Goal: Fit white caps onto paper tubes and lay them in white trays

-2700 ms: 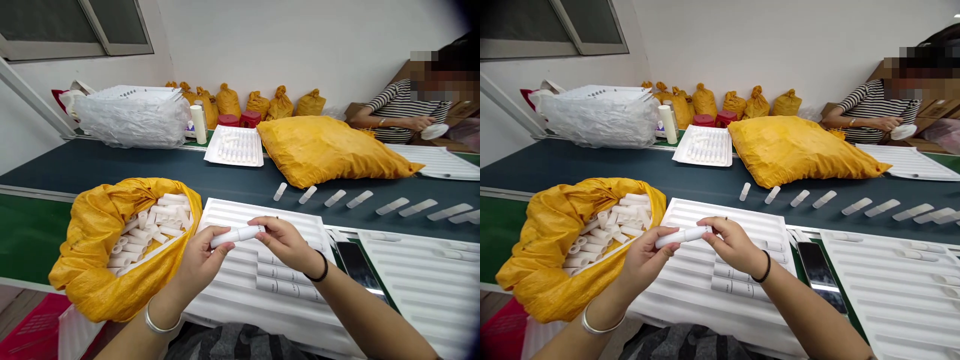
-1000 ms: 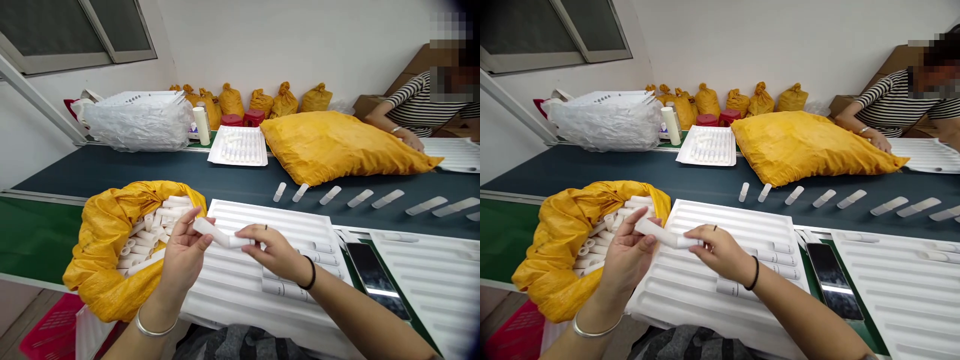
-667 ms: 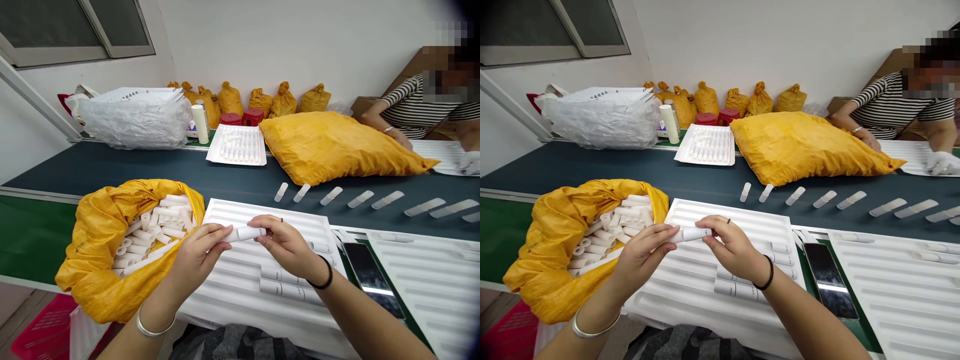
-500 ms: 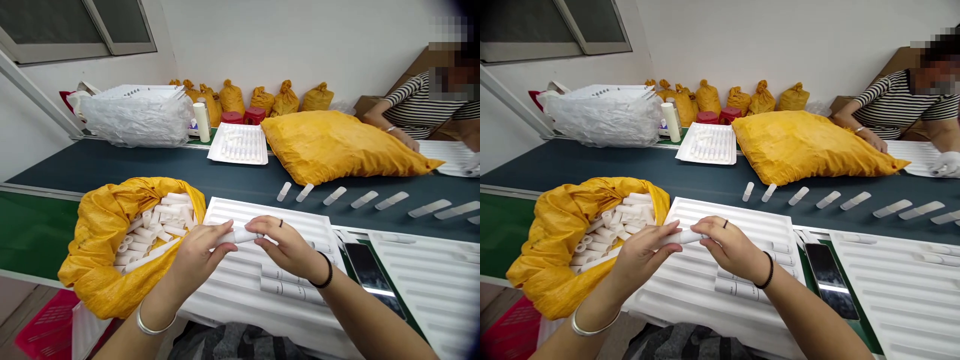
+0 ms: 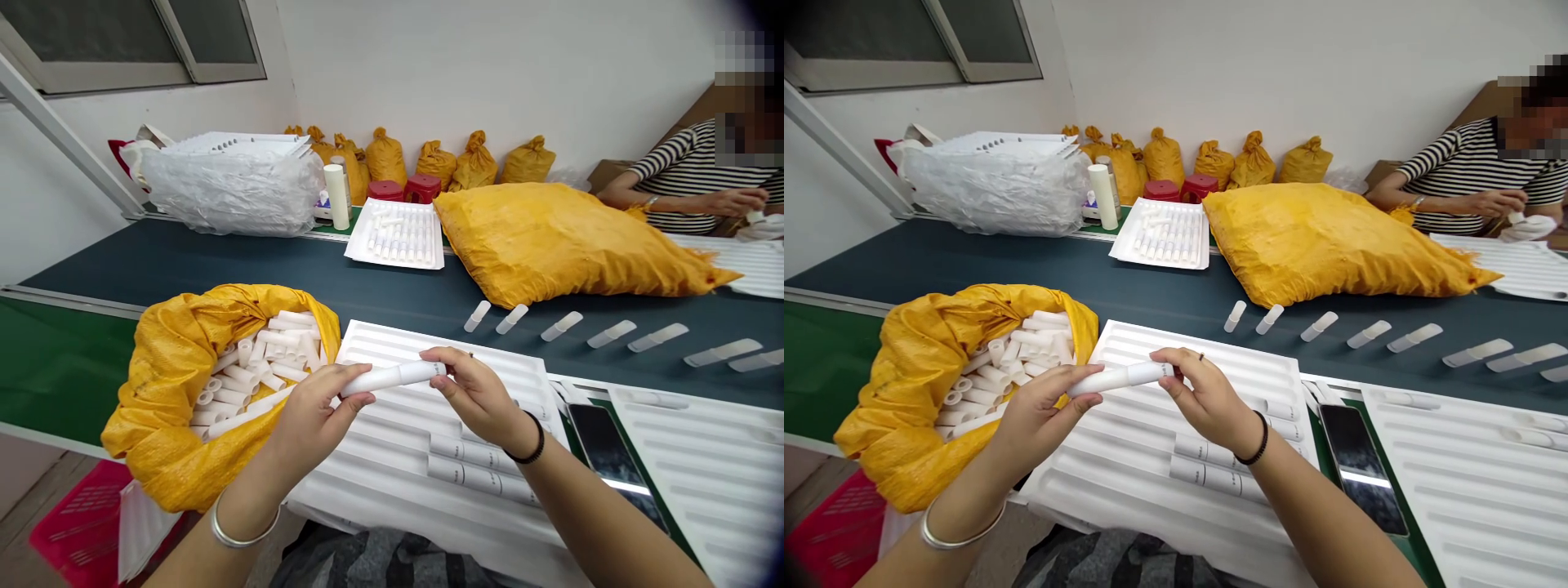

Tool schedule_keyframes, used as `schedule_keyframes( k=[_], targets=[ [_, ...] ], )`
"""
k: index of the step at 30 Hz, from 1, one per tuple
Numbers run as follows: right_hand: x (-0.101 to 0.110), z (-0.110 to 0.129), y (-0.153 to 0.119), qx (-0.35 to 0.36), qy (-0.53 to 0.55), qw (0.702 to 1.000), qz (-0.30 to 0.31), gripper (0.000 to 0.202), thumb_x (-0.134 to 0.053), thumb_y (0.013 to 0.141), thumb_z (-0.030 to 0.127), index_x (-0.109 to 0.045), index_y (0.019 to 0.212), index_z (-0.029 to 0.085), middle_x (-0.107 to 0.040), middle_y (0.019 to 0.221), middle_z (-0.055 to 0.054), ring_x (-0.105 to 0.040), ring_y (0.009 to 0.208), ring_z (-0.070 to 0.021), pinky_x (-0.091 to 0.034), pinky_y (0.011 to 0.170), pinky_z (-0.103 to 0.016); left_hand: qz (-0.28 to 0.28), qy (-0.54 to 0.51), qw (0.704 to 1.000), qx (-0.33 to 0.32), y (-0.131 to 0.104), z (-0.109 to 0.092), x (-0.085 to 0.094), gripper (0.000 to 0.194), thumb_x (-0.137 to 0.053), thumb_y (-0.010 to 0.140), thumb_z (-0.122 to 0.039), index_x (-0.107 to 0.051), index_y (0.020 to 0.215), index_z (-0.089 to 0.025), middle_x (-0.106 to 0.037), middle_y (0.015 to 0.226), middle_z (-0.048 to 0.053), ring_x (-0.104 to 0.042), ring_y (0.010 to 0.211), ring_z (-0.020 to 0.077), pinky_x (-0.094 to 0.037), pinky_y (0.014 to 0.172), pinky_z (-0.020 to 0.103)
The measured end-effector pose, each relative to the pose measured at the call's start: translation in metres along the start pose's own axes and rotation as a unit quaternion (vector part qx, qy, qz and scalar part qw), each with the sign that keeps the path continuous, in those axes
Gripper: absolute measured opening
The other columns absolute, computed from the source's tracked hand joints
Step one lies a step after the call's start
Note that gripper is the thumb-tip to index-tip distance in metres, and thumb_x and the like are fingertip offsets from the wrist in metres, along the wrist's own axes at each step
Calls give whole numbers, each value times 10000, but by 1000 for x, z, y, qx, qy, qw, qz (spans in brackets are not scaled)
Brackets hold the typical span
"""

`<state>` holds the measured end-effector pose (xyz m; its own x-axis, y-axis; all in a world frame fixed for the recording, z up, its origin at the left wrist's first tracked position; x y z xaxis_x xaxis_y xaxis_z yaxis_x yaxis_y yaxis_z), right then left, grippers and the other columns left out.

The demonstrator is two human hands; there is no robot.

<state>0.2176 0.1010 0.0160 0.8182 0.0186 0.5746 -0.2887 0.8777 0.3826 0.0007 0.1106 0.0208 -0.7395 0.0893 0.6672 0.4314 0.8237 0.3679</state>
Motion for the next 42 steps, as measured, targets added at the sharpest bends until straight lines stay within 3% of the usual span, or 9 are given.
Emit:
schedule_keyframes(
  k=[3,6,13,19,27,30,33,38,42],
  targets=[
    [0,-1,0,-4,11,1000,21,270,-477,927,325,-547,1168,225,-625,947,-69,-585,810,-177,-498,758,-325,10,8,1000,0,-2,-2,-1,270,-577,863,-281,-603,1122,-207,-676,905,49,-623,804,162,-481,708,250],
    [-2,-7,0,-78,90,992,33,290,-498,914,361,-569,1143,199,-605,812,-42,-570,685,-145,-502,640,-280,-15,26,999,-38,-4,-5,1,279,-579,860,-221,-585,1137,-193,-670,923,58,-617,843,165,-484,751,261],
    [-14,-12,-2,-210,268,939,41,334,-558,869,417,-591,1075,157,-568,686,-9,-548,589,-112,-496,551,-238,-74,82,981,-160,-7,-14,-3,515,-583,826,-79,-472,1305,-232,-666,979,70,-603,906,186,-486,827,313],
    [-22,-3,-6,-206,229,950,46,305,-533,881,411,-599,1063,174,-540,681,-1,-485,564,-99,-454,523,-223,-73,77,985,-134,-11,-12,-10,443,-572,834,-109,-504,1259,-211,-672,972,87,-618,887,197,-506,808,318],
    [-51,-14,-15,-213,265,933,120,319,-497,905,412,-602,1091,176,-570,721,-12,-535,576,-105,-486,560,-242,-50,38,994,-88,-31,4,-16,343,-553,841,-120,-552,1174,-202,-677,950,75,-637,892,189,-512,805,285],
    [-57,-21,-4,-135,168,957,194,309,-565,870,396,-631,1091,190,-626,843,-45,-593,696,-139,-509,667,-277,-17,62,993,-99,-31,10,-23,375,-542,859,-139,-516,1228,-204,-672,971,74,-627,906,185,-501,827,289],
    [-52,-47,22,-85,-92,972,200,257,-687,776,333,-682,995,200,-633,966,-70,-589,895,-191,-464,829,-298,44,141,985,-87,-16,32,-24,459,-529,881,-241,-431,1326,-190,-642,1086,101,-591,997,218,-481,879,345],
    [-9,-122,69,-255,-279,923,70,307,-486,889,244,-583,1129,77,-621,1043,-180,-578,988,-259,-426,843,-343,52,325,943,57,15,95,2,289,-437,848,-156,-658,1034,-162,-573,1156,163,-522,1052,299,-420,909,453],
    [19,-163,78,-356,-295,884,72,262,-597,820,252,-623,985,50,-653,938,-169,-627,839,-222,-451,724,-299,69,346,933,67,20,116,10,188,-533,763,-183,-704,840,-186,-562,1177,163,-492,1044,345,-400,855,488]
  ],
)
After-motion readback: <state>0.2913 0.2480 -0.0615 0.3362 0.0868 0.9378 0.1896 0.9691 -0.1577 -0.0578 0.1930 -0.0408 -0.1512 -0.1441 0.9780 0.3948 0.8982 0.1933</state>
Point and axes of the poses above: each hand's wrist, its own y-axis towards the middle knuckle, its own x-axis out of the back of the hand, z = x × y, the point moved 5 cm from there along y, towards the middle knuckle
